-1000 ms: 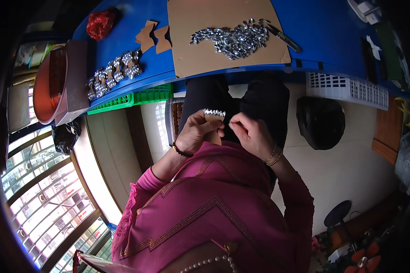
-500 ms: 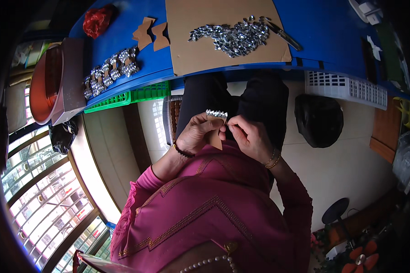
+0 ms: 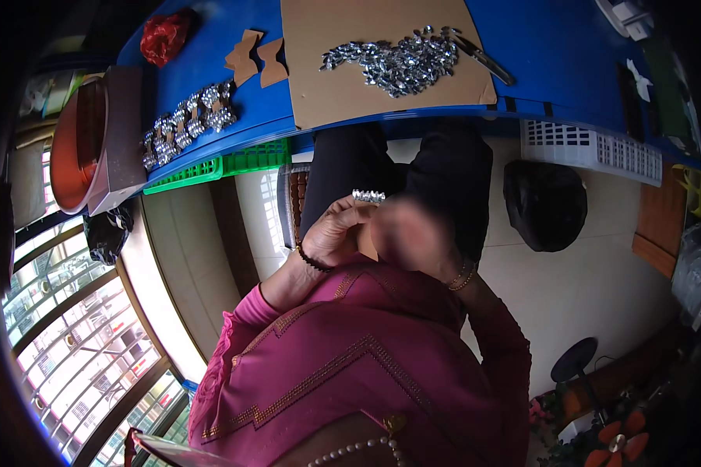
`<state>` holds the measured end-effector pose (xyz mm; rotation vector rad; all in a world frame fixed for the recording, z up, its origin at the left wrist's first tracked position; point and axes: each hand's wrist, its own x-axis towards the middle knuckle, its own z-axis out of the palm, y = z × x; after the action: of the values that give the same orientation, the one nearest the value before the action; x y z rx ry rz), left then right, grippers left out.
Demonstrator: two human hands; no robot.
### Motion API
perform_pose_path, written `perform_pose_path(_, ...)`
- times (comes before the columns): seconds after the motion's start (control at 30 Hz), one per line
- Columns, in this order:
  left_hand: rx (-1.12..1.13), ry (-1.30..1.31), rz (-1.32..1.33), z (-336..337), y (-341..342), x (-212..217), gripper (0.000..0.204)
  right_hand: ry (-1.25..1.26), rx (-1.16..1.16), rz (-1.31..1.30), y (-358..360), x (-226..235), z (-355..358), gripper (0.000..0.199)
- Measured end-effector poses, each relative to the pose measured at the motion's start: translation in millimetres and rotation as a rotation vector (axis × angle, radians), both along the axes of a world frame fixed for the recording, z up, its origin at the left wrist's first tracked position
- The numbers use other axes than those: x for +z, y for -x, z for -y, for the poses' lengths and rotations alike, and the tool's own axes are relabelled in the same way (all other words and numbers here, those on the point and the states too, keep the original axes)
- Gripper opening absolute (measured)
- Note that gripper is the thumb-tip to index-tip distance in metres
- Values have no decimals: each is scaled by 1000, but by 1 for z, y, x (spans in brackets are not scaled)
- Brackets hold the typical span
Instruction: Manually attaching small silver decorative beads to a brown component using thread.
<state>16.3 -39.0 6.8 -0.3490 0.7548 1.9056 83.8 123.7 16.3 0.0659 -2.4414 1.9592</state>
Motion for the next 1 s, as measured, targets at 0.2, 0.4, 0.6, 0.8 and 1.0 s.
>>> perform_pose_path(0.2,-20,-44,-7,1,-1,-1,11,30,2,-17,0,-3,0,8)
perform_pose_path(0.4,-34,1,-2,1,-2,0,10,27,25,-20,2,-2,-1,8)
perform_pose_path(0.6,-10,-22,-4,1,-3,-5,10,-15,18,-39,3,-3,-1,7)
perform_pose_path(0.8,-17,-30,5,0,-4,-6,9,88,13,-6,1,-6,2,8)
perform_pose_path(1.0,-25,-31,14,0,-5,-4,9,39,32,-45,2,-7,-2,8)
